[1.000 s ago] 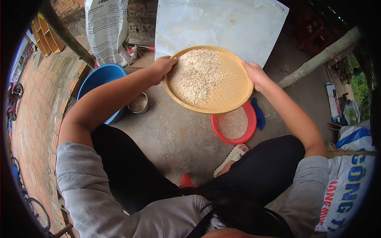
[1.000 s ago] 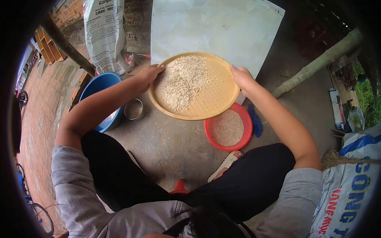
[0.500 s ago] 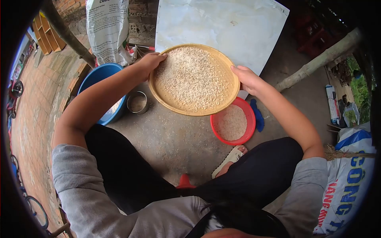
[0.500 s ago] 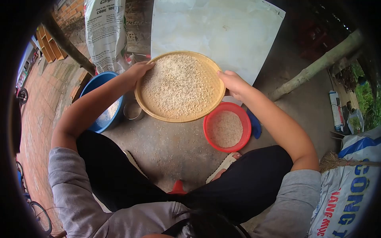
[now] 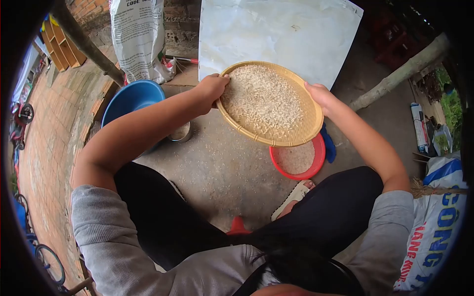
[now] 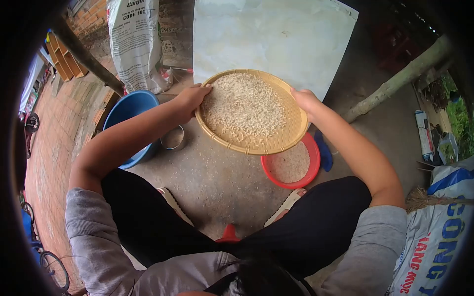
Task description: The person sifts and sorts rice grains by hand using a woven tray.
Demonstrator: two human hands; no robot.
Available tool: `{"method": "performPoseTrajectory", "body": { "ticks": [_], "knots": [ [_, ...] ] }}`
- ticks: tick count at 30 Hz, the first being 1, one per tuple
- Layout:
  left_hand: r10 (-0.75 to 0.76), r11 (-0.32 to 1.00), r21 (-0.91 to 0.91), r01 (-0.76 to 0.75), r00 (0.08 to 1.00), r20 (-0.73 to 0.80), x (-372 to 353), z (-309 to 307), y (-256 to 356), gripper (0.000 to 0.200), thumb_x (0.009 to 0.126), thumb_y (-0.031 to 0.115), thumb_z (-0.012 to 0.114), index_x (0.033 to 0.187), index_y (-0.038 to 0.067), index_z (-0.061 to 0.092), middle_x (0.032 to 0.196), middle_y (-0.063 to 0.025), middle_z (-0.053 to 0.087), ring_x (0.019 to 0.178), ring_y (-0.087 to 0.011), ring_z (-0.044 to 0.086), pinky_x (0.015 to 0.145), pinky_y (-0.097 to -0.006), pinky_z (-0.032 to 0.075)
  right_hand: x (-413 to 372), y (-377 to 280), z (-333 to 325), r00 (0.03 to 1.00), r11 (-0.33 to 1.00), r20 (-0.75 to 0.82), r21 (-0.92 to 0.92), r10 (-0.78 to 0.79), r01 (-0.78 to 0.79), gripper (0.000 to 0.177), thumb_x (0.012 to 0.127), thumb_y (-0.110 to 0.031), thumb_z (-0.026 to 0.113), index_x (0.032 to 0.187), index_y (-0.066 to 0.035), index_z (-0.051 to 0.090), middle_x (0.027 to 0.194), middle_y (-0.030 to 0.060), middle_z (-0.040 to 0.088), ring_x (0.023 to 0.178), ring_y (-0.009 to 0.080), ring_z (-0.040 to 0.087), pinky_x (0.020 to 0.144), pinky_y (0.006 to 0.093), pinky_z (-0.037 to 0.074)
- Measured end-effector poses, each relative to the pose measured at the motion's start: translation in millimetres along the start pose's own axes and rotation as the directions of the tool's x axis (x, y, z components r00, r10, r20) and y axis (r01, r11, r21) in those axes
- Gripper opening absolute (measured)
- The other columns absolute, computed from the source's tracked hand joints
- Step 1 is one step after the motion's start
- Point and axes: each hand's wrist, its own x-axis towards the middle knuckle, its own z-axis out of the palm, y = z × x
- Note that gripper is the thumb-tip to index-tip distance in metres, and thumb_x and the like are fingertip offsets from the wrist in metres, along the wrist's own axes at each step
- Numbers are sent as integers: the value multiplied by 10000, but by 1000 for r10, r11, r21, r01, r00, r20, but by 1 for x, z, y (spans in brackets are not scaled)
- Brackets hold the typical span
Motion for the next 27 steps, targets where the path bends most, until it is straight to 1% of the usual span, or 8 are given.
{"method": "performPoseTrajectory", "body": {
  "ticks": [4, 6, 9, 12, 14, 16, 22, 27],
  "knots": [
    [40, 992, -124, -24, 991, 126, 28, -49, -4, 338, 948, 281, 456, 1154, 21, 519, 940, -128, 625, 725, -207, 643, 658, -376, 556, -8, -5, 22, 984, 992, -169, -123, -59, 39, 383, 990, -289, 371, 1123, 41, 511, 1044, 129, 609, 923, 189, 615, 773, 342, 522],
    [27, 984, -175, -3, 991, 131, 20, -59, -4, 339, 946, 284, 463, 1155, 22, 521, 929, -131, 623, 696, -212, 643, 666, -377, 563, -44, -30, 46, 999, 995, 28, -91, -32, 35, 392, 991, -293, 366, 1117, 48, 513, 1047, 128, 608, 930, 188, 613, 780, 343, 520],
    [114, 992, 55, -113, 993, -22, 35, -28, -26, 370, 947, 300, 450, 1174, 12, 504, 901, -100, 599, 772, -185, 608, 636, -347, 540, -12, -11, 2, 1000, 998, 14, -53, -14, 15, 416, 987, -309, 365, 1167, 53, 463, 1075, 143, 593, 918, 200, 614, 771, 361, 523],
    [7, 990, 139, 6, 996, -90, -17, 5, 11, 321, 960, 246, 443, 1214, 62, 508, 920, -83, 602, 783, -157, 596, 675, -351, 516, -3, 2, 4, 998, 997, -28, 54, 58, -57, 423, 985, -318, 359, 1145, 61, 455, 991, 130, 606, 859, 206, 617, 757, 374, 524],
    [80, 997, -15, -80, 997, 8, 27, -35, -11, 363, 953, 294, 439, 1181, 18, 499, 907, -99, 619, 730, -190, 630, 614, -340, 543, -2, 1, 19, 982, 986, -153, -137, -112, 91, 415, 985, -327, 356, 1125, 45, 472, 970, 118, 613, 848, 199, 617, 757, 364, 519],
    [29, 988, -157, -7, 990, 135, 25, -65, -7, 304, 960, 249, 429, 1177, 53, 516, 905, -103, 636, 740, -218, 665, 667, -367, 572, -32, -23, 41, 996, 979, -55, -192, -76, 64, 395, 983, -339, 355, 1102, 16, 482, 983, 115, 603, 855, 188, 609, 754, 359, 514],
    [1, 999, 47, 0, 1000, -20, 2, -13, -17, 368, 947, 316, 447, 1206, 59, 499, 935, -82, 573, 712, -182, 569, 580, -325, 499, 5, 3, 8, 997, 996, -14, 60, 71, -71, 391, 979, -348, 360, 1074, 8, 495, 974, 110, 602, 823, 191, 617, 733, 342, 523],
    [35, 988, -154, -34, 999, 7, 14, -58, -18, 319, 951, 263, 455, 1150, 30, 544, 883, -75, 613, 724, -168, 608, 605, -343, 505, -28, -23, 47, 998, 976, -51, -216, -37, 25, 383, 977, -357, 368, 1034, -9, 515, 977, 91, 606, 811, 178, 618, 712, 323, 517]
  ]
}}
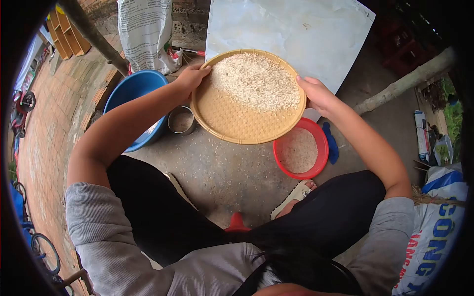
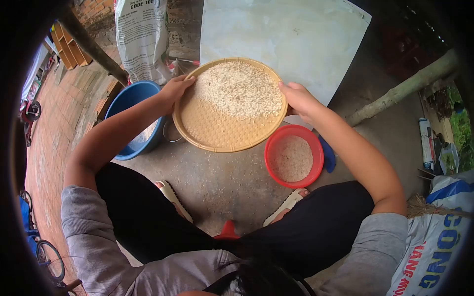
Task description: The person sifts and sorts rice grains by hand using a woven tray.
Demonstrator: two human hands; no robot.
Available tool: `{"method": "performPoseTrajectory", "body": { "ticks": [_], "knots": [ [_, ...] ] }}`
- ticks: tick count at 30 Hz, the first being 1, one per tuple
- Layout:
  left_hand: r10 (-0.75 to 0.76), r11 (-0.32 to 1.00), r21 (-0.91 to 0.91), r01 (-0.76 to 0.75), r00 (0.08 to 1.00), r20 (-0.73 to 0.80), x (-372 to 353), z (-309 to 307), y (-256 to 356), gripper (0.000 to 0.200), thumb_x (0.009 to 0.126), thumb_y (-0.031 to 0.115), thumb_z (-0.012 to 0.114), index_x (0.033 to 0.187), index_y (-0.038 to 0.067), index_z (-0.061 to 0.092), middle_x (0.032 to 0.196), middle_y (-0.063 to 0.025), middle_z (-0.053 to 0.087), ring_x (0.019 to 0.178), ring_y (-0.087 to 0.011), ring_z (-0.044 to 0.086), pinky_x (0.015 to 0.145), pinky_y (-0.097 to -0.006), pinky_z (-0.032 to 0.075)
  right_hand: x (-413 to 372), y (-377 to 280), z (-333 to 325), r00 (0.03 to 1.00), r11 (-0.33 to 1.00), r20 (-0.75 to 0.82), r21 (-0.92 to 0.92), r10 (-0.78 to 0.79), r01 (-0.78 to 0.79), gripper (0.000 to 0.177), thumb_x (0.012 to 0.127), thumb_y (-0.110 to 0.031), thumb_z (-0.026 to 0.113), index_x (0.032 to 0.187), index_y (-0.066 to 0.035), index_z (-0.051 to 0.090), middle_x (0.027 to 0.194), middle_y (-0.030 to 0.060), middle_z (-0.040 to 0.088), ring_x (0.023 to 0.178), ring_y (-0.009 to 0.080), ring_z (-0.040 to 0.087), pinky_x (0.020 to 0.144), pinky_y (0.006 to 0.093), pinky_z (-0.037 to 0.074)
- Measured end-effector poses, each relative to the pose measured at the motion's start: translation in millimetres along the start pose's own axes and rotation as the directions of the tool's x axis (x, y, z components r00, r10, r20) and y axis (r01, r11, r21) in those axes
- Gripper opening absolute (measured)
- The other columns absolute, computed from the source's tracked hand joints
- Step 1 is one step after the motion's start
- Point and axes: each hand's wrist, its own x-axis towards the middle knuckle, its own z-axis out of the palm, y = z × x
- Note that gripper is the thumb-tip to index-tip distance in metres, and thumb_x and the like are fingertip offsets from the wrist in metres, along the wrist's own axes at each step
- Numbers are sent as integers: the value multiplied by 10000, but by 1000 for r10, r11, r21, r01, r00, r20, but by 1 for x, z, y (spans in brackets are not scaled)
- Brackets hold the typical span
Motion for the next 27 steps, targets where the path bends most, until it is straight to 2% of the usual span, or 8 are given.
{"method": "performPoseTrajectory", "body": {
  "ticks": [3, 5, 7, 13, 16, 23, 25, 27],
  "knots": [
    [72, 997, 15, -72, 997, 3, 8, -2, -5, 326, 949, 269, 464, 1152, 27, 543, 895, -70, 612, 735, -161, 598, 639, -319, 496, 1, -3, 0, 999, 999, 37, 18, -29, 28, 340, 974, -350, 400, 1007, -39, 534, 970, 75, 607, 826, 137, 606, 711, 305, 510],
    [142, 985, 99, -143, 990, 17, 27, 1, -22, 351, 943, 293, 467, 1163, 28, 534, 918, -74, 603, 786, -148, 571, 664, -319, 473, 15, 10, -13, 999, 999, -37, 5, 38, -38, 348, 974, -350, 401, 1039, -35, 534, 985, 77, 606, 860, 134, 600, 741, 305, 502],
    [68, 969, 241, -56, 997, -42, -4, 23, -8, 357, 940, 302, 464, 1147, 22, 544, 926, -78, 598, 831, -145, 556, 678, -320, 461, 28, 26, -17, 999, 1000, -41, 4, -13, 13, 363, 976, -357, 373, 1026, -34, 529, 983, 82, 606, 879, 153, 594, 772, 322, 481],
    [93, 994, 54, -94, 996, 17, 23, 3, -22, 341, 941, 287, 468, 1143, 24, 548, 911, -72, 605, 785, -154, 581, 681, -329, 483, 10, 15, -12, 999, 1000, -33, 21, 6, -6, 345, 962, -359, 411, 1002, -36, 526, 953, 69, 601, 855, 143, 588, 752, 308, 479],
    [36, 999, -22, -35, 999, 13, 17, 1, -16, 342, 945, 287, 463, 1142, 19, 544, 916, -76, 604, 817, -162, 579, 726, -322, 474, 10, 11, -12, 999, 999, 39, 22, -24, 24, 370, 962, -355, 426, 1080, -24, 541, 1018, 67, 610, 917, 146, 594, 782, 294, 482],
    [109, 971, 215, -102, 994, -21, -12, 34, -4, 363, 947, 309, 450, 1147, 20, 539, 940, -85, 589, 850, -169, 552, 750, -329, 451, 19, 26, -23, 997, 997, -77, 72, -8, 14, 356, 968, -361, 398, 1046, -41, 531, 965, 66, 607, 844, 142, 599, 748, 303, 490],
    [76, 997, 25, -77, 996, 36, 12, 11, -5, 341, 943, 288, 464, 1148, 26, 540, 917, -64, 603, 797, -150, 581, 712, -308, 484, 10, 18, -14, 995, 998, -99, 57, -8, 14, 348, 969, -361, 388, 1007, -42, 521, 925, 69, 599, 808, 145, 594, 745, 318, 489],
    [74, 997, -2, -74, 997, 1, 6, 1, 1, 328, 945, 281, 463, 1145, 34, 544, 902, -51, 607, 775, -139, 588, 695, -301, 498, 0, 9, -8, 994, 998, 97, 44, -53, 49, 345, 973, -355, 379, 1023, -44, 519, 928, 67, 600, 810, 150, 595, 741, 326, 491]
  ]
}}
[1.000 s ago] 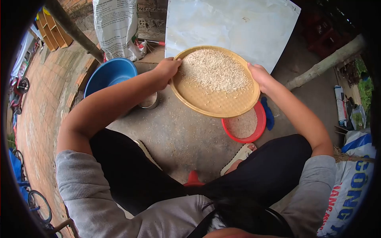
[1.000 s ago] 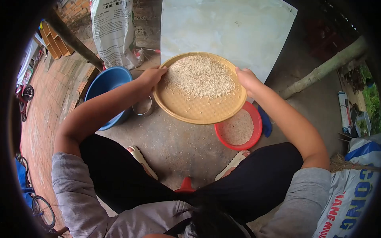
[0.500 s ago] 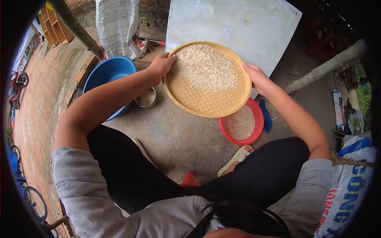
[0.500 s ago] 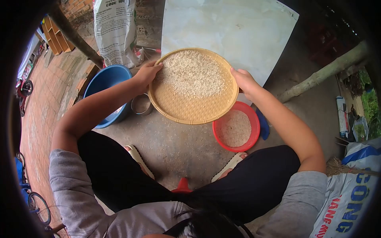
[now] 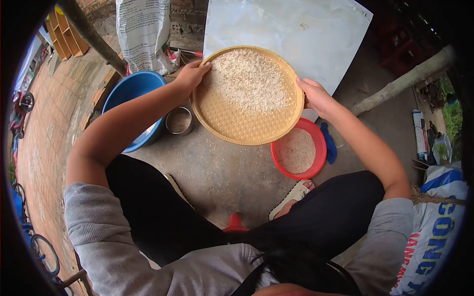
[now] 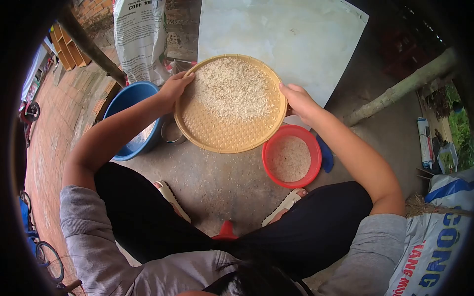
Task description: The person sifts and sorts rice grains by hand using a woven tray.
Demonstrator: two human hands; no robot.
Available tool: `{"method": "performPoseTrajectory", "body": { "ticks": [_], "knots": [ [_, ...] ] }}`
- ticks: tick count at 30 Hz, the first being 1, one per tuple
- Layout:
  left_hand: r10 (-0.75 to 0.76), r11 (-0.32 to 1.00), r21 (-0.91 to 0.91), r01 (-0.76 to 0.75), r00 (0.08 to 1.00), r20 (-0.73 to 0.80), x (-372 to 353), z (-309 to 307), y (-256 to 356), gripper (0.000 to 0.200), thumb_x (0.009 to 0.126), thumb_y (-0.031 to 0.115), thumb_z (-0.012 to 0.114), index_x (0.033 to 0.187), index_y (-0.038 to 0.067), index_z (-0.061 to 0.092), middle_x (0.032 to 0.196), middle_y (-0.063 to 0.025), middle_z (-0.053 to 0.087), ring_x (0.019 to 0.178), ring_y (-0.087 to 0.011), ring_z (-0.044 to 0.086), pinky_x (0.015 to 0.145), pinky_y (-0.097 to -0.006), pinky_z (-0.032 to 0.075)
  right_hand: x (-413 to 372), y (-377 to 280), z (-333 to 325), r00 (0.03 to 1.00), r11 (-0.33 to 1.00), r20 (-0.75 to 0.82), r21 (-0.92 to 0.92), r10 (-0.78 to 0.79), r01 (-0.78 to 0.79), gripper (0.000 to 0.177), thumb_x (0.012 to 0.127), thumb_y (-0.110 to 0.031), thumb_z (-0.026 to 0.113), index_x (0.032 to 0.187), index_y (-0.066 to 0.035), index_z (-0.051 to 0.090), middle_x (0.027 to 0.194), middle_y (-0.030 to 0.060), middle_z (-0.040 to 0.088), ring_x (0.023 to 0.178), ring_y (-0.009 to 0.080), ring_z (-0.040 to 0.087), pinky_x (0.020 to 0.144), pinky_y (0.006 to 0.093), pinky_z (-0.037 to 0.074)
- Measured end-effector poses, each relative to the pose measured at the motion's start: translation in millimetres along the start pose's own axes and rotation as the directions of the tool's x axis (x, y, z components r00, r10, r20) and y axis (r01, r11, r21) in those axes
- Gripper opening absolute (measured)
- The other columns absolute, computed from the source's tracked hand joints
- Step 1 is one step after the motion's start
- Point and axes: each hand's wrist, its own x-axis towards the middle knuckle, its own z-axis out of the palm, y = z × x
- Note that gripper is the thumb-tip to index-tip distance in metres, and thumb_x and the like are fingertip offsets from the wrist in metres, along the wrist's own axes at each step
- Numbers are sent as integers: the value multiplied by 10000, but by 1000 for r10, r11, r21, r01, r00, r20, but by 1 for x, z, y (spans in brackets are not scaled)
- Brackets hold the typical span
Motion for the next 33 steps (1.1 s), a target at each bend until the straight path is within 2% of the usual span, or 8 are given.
{"method": "performPoseTrajectory", "body": {
  "ticks": [6, 11, 16, 18, 22, 27, 28, 33],
  "knots": [
    [-12, 945, 326, 24, 999, -40, -23, 37, -10, 349, 948, 322, 449, 1148, 51, 541, 883, -49, 594, 721, -135, 534, 612, -313, 449, 23, 25, -20, 994, 997, -72, 3, 80, -80, 350, 978, -357, 364, 1040, -46, 512, 952, 62, 596, 815, 147, 594, 726, 331, 498],
    [26, 996, 84, -23, 999, -35, 9, 0, -21, 360, 945, 318, 454, 1167, 48, 539, 895, -69, 617, 719, -156, 594, 645, -316, 498, 9, 13, 1, 998, 998, -19, 30, 52, -51, 346, 979, -348, 362, 1101, -51, 491, 1029, 72, 588, 913, 158, 582, 747, 325, 492],
    [141, 962, 251, -110, 984, -108, -13, 32, -24, 319, 956, 304, 449, 1160, 75, 540, 798, -12, 529, 717, -95, 478, 671, -281, 425, 22, 21, -19, 999, 999, -41, -19, 26, -26, 362, 982, -355, 350, 1109, -46, 488, 1038, 78, 586, 926, 170, 582, 774, 332, 496],
    [7, 951, 308, 10, 999, -54, -35, 52, -7, 327, 955, 324, 440, 1134, 72, 547, 783, -9, 515, 689, -106, 467, 618, -276, 412, 29, 31, -23, 995, 971, -25, 226, 92, -84, 365, 984, -353, 347, 1110, -41, 486, 1035, 80, 586, 924, 171, 584, 792, 339, 496],
    [-72, 996, 52, 72, 997, -3, -2, 14, -8, 334, 959, 282, 421, 1150, 27, 520, 902, -99, 599, 811, -186, 594, 677, -347, 501, 16, 20, -2, 994, 991, -53, 98, 93, -87, 345, 987, -343, 346, 1089, -44, 486, 1038, 80, 588, 933, 177, 588, 807, 358, 497],
    [138, 954, 278, -116, 989, -61, 4, 22, -38, 334, 955, 301, 434, 1148, 44, 525, 920, -82, 604, 825, -163, 584, 674, -366, 484, 26, 29, -20, 996, 989, -31, 123, 81, -76, 375, 990, -335, 342, 1133, -22, 492, 1052, 106, 588, 936, 195, 604, 810, 361, 508],
    [-62, 939, 336, 75, 997, -50, -27, 42, -7, 310, 958, 255, 435, 1181, 60, 526, 889, -36, 598, 768, -122, 570, 656, -290, 470, 27, 29, -18, 996, 988, -34, 135, 85, -79, 375, 990, -335, 342, 1133, -22, 492, 1052, 106, 588, 936, 195, 604, 810, 361, 508],
    [-22, 999, 39, 23, 1000, -10, 9, 10, -16, 327, 949, 293, 448, 1139, 41, 535, 832, -83, 618, 671, -180, 629, 626, -344, 535, 10, 13, -4, 992, 976, -19, 180, 126, -121, 381, 989, -346, 336, 1141, -37, 500, 1051, 87, 593, 914, 177, 607, 788, 346, 509]
  ]
}}
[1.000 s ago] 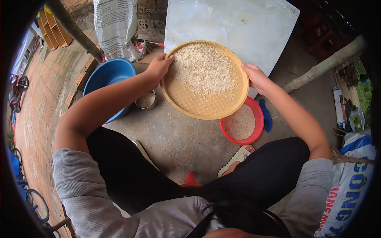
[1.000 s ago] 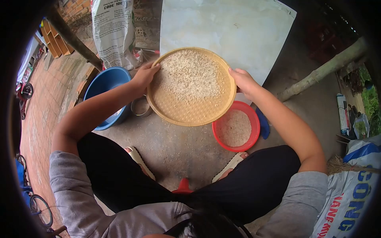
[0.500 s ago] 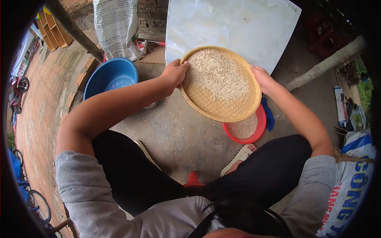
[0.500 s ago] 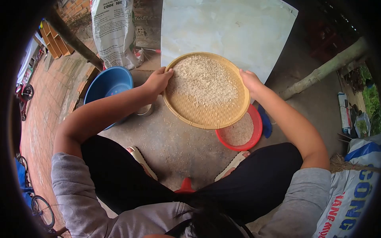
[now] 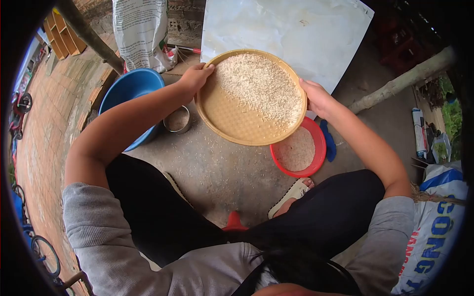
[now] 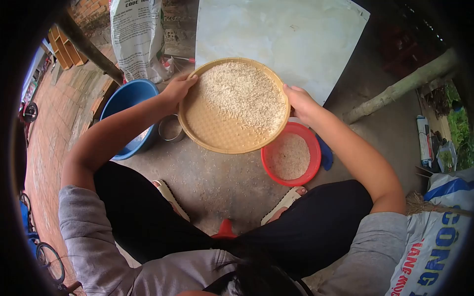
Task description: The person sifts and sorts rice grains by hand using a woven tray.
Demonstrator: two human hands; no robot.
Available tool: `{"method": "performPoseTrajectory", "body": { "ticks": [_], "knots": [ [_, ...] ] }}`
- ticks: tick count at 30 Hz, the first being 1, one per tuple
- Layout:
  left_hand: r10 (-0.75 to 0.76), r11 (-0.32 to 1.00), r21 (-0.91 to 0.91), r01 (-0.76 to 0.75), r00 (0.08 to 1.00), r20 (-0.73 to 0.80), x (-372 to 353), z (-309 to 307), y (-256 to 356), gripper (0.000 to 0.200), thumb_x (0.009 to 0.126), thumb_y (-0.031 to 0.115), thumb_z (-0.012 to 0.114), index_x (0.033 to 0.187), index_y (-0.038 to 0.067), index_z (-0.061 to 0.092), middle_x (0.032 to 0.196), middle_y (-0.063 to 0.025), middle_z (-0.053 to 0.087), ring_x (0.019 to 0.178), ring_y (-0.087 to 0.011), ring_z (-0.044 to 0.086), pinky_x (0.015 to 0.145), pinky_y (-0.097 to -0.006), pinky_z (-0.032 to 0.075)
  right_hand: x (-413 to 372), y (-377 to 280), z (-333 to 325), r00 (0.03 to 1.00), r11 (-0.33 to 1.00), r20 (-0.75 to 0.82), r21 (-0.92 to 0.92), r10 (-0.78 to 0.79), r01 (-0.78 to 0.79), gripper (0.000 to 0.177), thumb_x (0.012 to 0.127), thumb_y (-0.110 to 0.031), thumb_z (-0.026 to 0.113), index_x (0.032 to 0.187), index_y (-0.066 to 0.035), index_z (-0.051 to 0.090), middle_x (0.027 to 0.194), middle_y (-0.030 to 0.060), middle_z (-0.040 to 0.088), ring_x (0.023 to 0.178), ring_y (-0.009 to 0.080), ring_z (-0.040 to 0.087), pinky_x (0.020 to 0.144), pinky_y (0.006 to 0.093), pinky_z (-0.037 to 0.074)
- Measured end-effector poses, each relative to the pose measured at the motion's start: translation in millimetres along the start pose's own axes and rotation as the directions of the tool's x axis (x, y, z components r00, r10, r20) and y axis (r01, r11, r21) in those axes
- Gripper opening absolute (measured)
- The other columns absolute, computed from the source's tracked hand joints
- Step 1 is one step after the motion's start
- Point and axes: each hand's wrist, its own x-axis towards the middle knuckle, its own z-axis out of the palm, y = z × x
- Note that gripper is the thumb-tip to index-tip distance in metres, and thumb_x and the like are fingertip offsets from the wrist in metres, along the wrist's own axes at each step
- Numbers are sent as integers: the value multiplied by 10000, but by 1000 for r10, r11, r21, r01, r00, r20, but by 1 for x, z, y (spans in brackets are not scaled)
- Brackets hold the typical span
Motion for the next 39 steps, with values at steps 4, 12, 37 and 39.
{"method": "performPoseTrajectory", "body": {
  "ticks": [4, 12, 37, 39],
  "knots": [
    [73, 992, 103, -68, 996, -47, 1, 1, -14, 341, 952, 294, 450, 1151, 31, 534, 906, -84, 620, 797, -165, 606, 694, -324, 505, 9, 3, -7, 999, 993, 16, -110, -41, 43, 365, 985, -355, 340, 1124, -63, 509, 1037, 70, 603, 891, 159, 605, 759, 331, 506],
    [69, 989, 134, -61, 996, -51, -3, 11, -20, 353, 950, 322, 446, 1148, 47, 544, 909, -77, 608, 786, -149, 573, 700, -318, 477, 18, 15, -13, 999, 996, -37, -90, -30, 26, 382, 989, -355, 335, 1117, -39, 505, 1016, 74, 603, 899, 157, 594, 780, 337, 497],
    [34, 969, 240, -60, 993, 109, 5, 0, -9, 350, 946, 308, 476, 1176, 55, 550, 949, -59, 625, 835, -132, 594, 712, -317, 495, 5, 7, -11, 999, 981, 47, -195, 26, -17, 411, 999, -357, 304, 1174, -49, 513, 1056, 71, 609, 911, 152, 607, 786, 324, 494],
    [51, 975, 208, -76, 991, 120, 11, -11, -1, 340, 947, 306, 474, 1171, 61, 551, 936, -53, 625, 816, -134, 597, 713, -323, 498, 3, 12, -4, 999, 988, -22, -150, 45, -47, 417, 997, -363, 285, 1103, -47, 535, 1022, 84, 617, 867, 171, 610, 788, 354, 489]
  ]
}}
